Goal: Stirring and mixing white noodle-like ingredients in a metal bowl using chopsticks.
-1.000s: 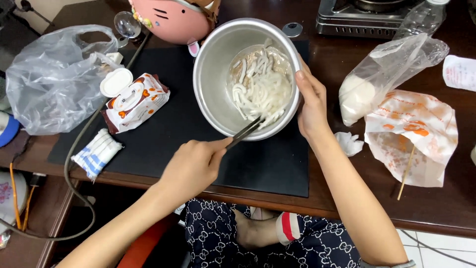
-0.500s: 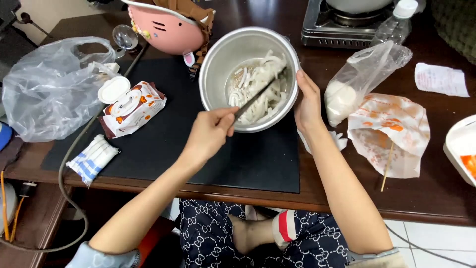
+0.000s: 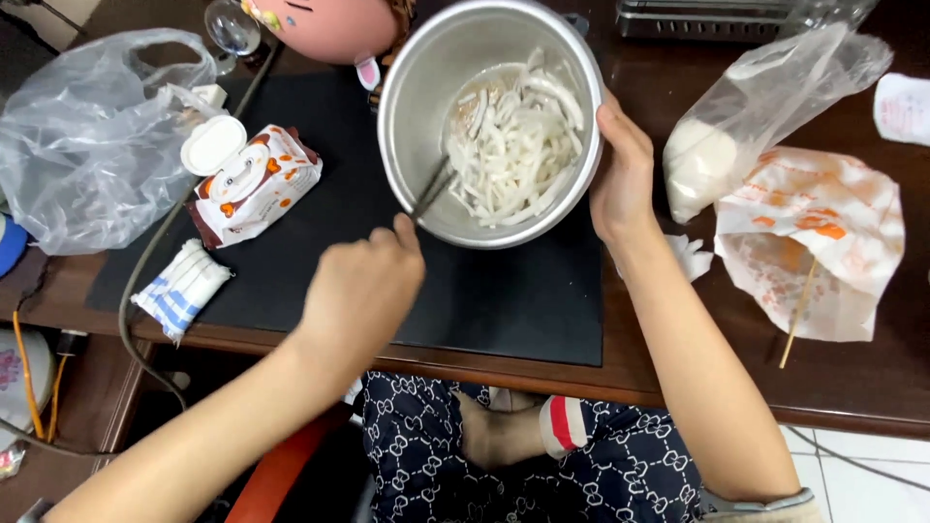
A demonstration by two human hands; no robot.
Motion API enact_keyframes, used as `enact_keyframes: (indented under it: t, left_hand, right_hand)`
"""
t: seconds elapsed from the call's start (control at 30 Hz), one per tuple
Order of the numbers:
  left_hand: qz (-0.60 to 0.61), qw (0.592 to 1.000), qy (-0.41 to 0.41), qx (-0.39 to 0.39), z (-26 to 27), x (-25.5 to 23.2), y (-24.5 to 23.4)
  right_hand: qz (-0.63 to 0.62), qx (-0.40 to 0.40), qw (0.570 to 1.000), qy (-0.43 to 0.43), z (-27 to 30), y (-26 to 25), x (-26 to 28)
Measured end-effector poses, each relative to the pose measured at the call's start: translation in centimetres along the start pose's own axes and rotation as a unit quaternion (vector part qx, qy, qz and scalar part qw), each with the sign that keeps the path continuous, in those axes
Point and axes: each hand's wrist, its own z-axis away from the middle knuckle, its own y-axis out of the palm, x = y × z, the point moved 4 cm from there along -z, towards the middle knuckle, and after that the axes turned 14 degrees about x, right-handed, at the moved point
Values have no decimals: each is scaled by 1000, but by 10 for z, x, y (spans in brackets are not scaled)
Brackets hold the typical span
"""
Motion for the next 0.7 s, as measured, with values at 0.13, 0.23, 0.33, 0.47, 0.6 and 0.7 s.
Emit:
enact_keyframes:
  t: [0.13,0.23,0.33,0.47,0.6,0.7]
  left_hand:
    - [22,997,52,49,13,-19,-13]
    - [176,977,51,109,8,-12,-18]
    - [335,925,32,178,3,-8,-19]
    - [550,816,9,175,-8,-3,-19]
    - [703,690,-25,167,-29,-7,-5]
    - [822,551,-66,126,-43,-13,20]
  right_hand:
    - [7,5,1000,2,0,0,-2]
    - [3,9,1000,-13,1,-1,-3]
    - [-15,11,1000,-21,1,1,-2]
    - [4,24,999,-27,2,8,1]
    - [16,20,999,-22,1,10,4]
    - [44,13,999,-7,0,6,5]
